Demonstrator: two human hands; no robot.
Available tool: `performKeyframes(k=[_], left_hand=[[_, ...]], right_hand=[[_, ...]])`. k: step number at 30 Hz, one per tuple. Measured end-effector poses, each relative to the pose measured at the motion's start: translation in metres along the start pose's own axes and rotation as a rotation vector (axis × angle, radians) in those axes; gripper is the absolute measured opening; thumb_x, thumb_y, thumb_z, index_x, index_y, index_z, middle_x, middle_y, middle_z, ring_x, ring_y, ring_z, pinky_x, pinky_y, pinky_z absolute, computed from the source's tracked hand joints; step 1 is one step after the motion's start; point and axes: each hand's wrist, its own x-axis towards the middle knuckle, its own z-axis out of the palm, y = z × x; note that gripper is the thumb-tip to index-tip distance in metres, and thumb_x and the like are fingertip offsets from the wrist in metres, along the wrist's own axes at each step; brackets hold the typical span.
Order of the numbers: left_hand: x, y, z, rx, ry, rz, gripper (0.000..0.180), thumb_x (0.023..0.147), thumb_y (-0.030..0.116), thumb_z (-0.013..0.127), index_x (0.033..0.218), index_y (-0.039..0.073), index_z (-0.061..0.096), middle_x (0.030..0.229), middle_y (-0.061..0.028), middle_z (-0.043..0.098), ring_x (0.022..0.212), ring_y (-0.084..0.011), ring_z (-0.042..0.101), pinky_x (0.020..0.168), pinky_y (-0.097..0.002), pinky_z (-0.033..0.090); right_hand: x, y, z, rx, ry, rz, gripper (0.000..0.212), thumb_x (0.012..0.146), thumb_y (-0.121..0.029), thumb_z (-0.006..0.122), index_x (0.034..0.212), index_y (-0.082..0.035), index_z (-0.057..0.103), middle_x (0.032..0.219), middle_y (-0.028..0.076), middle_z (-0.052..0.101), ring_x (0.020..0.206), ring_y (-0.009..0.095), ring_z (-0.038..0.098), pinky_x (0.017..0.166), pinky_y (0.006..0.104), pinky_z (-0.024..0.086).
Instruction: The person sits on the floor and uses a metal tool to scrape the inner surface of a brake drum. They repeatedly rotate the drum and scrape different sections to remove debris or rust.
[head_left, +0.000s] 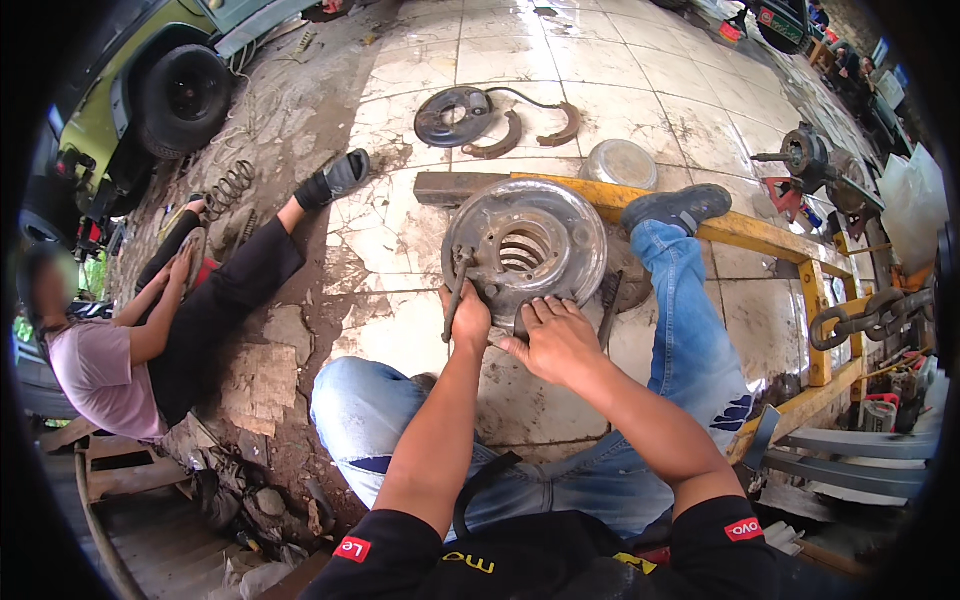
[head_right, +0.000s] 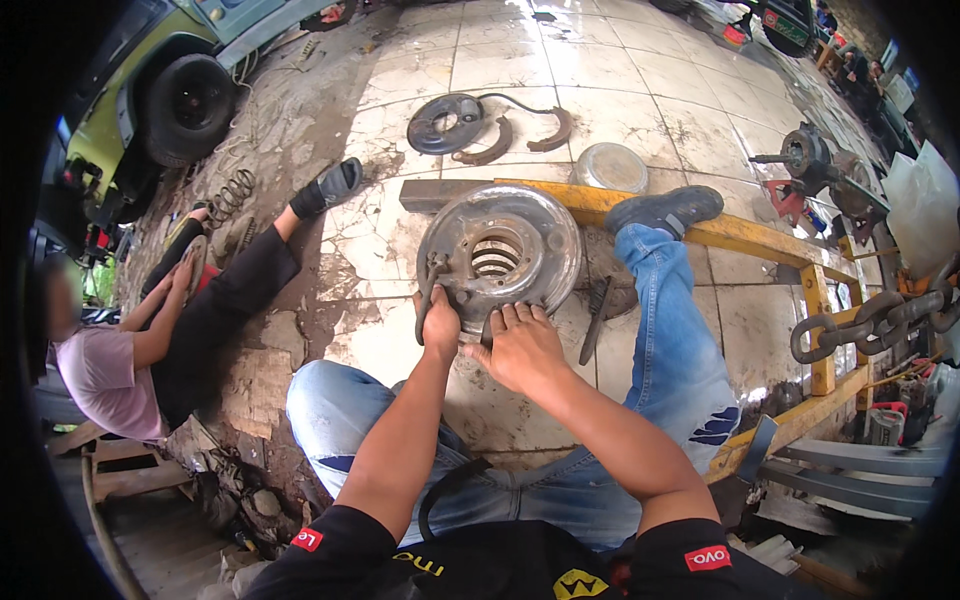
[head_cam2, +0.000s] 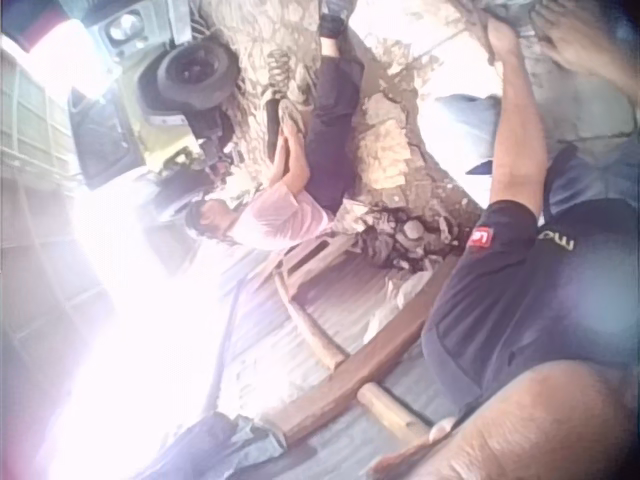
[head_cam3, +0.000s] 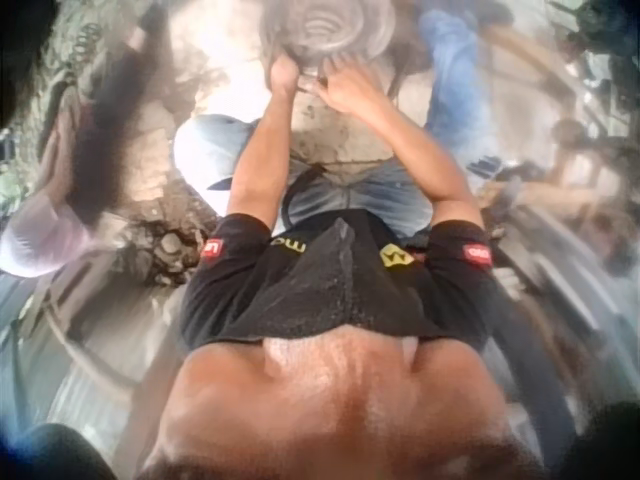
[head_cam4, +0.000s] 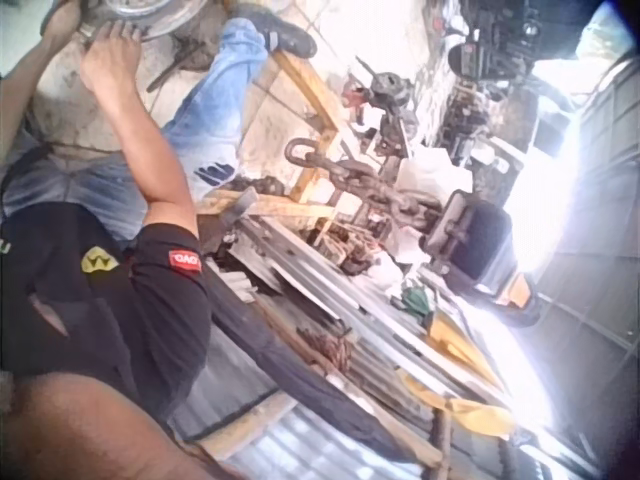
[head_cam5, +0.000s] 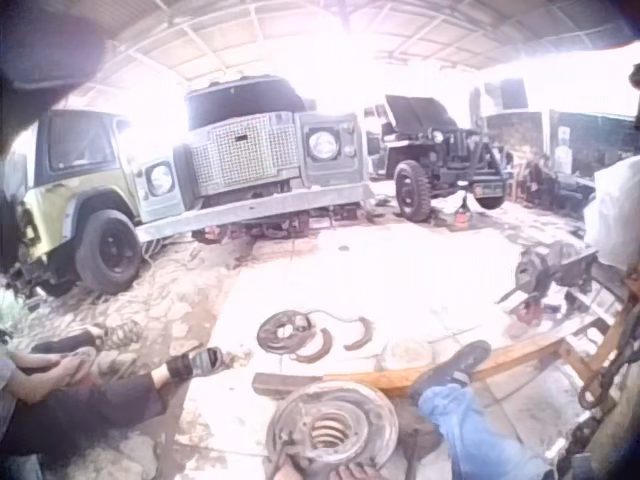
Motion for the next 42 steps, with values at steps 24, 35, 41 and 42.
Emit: performKeyframes(k=[24, 35, 41, 42], left_hand=[[0.024, 0.025, -0.006, 0.313, 0.047, -0.132, 0.063, 0.093, 0.05, 0.049, 0.116, -0.009, 0.052, 0.114, -0.0347, 0.06, 0.112, -0.0466, 0.056, 0.096, -0.0477, 0.043], [0.011, 0.034, -0.019, 0.275, 0.048, -0.073, 0.046, 0.093, 0.038, 0.051, 0.109, -0.006, 0.053, 0.105, -0.0339, 0.062, 0.103, -0.0492, 0.058, 0.092, -0.0516, 0.044], [-0.003, 0.03, -0.021, 0.249, 0.037, -0.051, 0.037, 0.094, 0.029, 0.052, 0.102, -0.006, 0.051, 0.098, -0.0329, 0.063, 0.097, -0.0489, 0.06, 0.088, -0.0526, 0.045], [-0.005, 0.031, -0.022, 0.246, 0.027, -0.065, 0.036, 0.094, 0.029, 0.052, 0.102, -0.007, 0.051, 0.097, -0.0327, 0.063, 0.096, -0.0491, 0.06, 0.087, -0.0527, 0.045]], right_hand=[[-0.006, -0.002, 0.01, 0.129, 0.06, -0.062, 0.066, 0.099, -0.05, 0.043, 0.139, 0.004, 0.046, 0.143, 0.022, 0.047, 0.137, 0.034, 0.04, 0.116, 0.0465, 0.023], [-0.009, -0.011, 0.02, 0.057, 0.026, -0.085, 0.067, 0.099, -0.05, 0.044, 0.136, 0.005, 0.048, 0.139, 0.024, 0.051, 0.134, 0.036, 0.043, 0.114, 0.0473, 0.027], [-0.009, -0.022, 0.015, 0.0, -0.062, -0.011, 0.071, 0.099, -0.053, 0.041, 0.137, 0.006, 0.047, 0.141, 0.024, 0.049, 0.134, 0.036, 0.043, 0.114, 0.0468, 0.029], [-0.015, -0.022, 0.017, -0.001, -0.05, -0.029, 0.072, 0.098, -0.054, 0.041, 0.137, 0.006, 0.047, 0.141, 0.024, 0.049, 0.134, 0.036, 0.043, 0.114, 0.0468, 0.029]])
